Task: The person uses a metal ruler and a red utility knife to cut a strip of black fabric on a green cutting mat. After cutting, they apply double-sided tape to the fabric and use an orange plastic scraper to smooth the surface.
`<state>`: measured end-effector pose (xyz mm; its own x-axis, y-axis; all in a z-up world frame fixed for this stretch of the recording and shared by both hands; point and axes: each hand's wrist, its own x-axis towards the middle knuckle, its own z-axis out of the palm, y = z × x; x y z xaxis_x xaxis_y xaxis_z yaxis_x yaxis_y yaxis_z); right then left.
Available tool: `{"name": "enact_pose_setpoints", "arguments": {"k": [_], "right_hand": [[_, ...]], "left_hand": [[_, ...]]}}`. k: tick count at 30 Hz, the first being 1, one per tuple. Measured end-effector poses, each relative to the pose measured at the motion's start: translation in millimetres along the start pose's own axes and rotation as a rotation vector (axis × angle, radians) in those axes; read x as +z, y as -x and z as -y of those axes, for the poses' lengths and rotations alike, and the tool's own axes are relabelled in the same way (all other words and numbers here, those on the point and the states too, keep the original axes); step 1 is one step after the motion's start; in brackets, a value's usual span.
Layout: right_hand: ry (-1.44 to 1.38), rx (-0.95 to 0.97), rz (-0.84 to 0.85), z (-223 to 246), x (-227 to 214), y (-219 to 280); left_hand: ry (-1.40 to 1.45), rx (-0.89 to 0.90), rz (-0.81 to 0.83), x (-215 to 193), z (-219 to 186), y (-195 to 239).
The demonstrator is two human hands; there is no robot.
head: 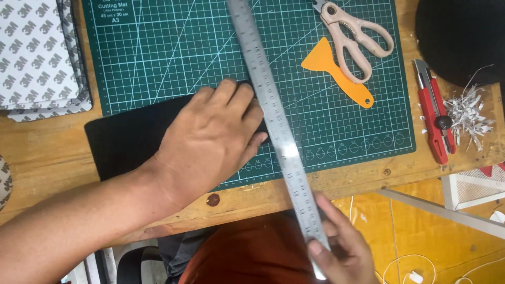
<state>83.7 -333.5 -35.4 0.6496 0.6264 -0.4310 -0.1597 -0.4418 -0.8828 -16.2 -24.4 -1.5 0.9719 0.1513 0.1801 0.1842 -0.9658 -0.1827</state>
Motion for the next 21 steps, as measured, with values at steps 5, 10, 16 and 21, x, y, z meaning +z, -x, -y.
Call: {"name": "enact_pose_setpoints", "arguments": {"k": [5,10,16,21], "right_hand": [[0.115,-0.03,0.139,-6.0,11.0,0.4],[0.217,0.175,0.169,0.8,13.4,-4.3],[0.089,-0.003,0.245,-11.2,9.1,-8.0],[0.093,-0.047,0.193,-13.5,11.8,-5.1]], "left_hand": [[0.178,-0.071,-0.058,0.6,5.0,0.5],[0.261,-0.117,-0.145,9.3,5.8,-3.2],[0.402,-0.148,-0.224,19.6,10.1,-8.8],[0.474,-0.115,-0.189,20.0,12.5,-9.9]]}}
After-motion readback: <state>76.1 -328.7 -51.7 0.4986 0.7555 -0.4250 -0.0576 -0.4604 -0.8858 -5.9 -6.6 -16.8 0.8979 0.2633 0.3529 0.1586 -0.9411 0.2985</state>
